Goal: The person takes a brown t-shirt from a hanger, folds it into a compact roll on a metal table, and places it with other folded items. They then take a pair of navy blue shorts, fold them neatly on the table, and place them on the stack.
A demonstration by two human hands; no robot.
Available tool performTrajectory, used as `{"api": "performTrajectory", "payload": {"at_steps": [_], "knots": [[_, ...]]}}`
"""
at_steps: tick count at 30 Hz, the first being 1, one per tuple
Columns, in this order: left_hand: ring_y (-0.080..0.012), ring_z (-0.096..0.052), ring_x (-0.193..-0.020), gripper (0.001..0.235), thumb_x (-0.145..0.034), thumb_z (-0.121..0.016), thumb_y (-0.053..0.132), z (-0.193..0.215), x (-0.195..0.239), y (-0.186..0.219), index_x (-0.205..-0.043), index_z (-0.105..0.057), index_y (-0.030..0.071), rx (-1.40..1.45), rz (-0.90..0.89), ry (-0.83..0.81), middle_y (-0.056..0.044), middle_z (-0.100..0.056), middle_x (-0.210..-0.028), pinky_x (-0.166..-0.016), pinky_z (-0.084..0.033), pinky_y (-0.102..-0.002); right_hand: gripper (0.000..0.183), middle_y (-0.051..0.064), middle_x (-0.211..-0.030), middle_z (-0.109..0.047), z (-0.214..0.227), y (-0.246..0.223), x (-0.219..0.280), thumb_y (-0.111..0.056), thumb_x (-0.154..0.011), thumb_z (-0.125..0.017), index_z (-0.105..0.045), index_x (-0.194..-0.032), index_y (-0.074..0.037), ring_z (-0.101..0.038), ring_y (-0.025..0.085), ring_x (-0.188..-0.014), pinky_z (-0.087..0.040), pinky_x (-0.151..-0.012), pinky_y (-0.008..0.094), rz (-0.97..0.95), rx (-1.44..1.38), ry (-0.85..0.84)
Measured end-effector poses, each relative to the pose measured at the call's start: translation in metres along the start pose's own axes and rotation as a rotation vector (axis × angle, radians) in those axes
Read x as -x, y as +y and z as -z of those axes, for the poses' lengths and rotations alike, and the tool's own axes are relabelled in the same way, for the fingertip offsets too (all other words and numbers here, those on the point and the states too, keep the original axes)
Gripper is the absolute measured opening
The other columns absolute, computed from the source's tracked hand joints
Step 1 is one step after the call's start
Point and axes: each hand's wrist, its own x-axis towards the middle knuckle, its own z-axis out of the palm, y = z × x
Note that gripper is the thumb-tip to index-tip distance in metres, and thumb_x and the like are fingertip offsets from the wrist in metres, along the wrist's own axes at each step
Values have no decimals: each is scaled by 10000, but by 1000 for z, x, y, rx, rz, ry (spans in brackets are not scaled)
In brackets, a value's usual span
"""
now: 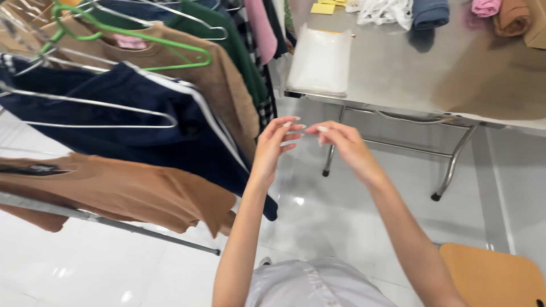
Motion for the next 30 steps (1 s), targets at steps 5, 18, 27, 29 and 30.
{"api": "performTrajectory", "payload": {"at_steps": [5, 18, 27, 29, 30], "knots": [[-149, -692, -978, 225, -1017, -549, 227, 73, 33, 33, -1171, -683, 132, -100, -121, 104, -73, -756, -1066, -845, -536, -269, 304, 146, -1120, -701, -95, -19, -6, -215, -988, -539, -525, -723, -67, -633, 223, -1139, -491, -1023, 376, 4, -116, -64], [-167, -737, -876, 176, -1029, -563, 164, 124, 55, 60, -1132, -703, 135, -188, -421, 64, -61, -770, -971, -764, -572, -282, 378, 162, -989, -714, -172, -27, -9, -84, -1048, -516, -470, -674, -60, -632, 245, -952, -421, -897, 320, 455, 192, 281], [-159, -681, -608, 262, -1017, -542, 102, 171, 122, 104, -1258, -625, 44, -225, -601, 361, -132, -755, -880, -507, -569, -249, 161, 156, -985, -758, -219, -60, -2, -152, -923, -689, -666, -812, -38, -716, 321, -964, -511, -890, 390, 633, 250, -8], [-140, -658, -621, 216, -1002, -592, 104, 194, 119, 106, -1207, -650, 71, -298, -660, 529, -95, -715, -893, -522, -561, -236, 158, 131, -1104, -749, -247, -72, -4, -145, -917, -705, -665, -1040, -54, -710, 291, -1054, -523, -927, 388, 590, 246, -143], [-122, -636, -633, 173, -987, -643, 106, 205, 120, 106, -1157, -676, 98, -374, -707, 683, -57, -674, -906, -538, -554, -224, 368, 106, -1224, -740, -260, -78, -3, -138, -912, -721, -665, -1269, -70, -703, 260, -1144, -535, -964, 386, 538, 247, -262]]}}
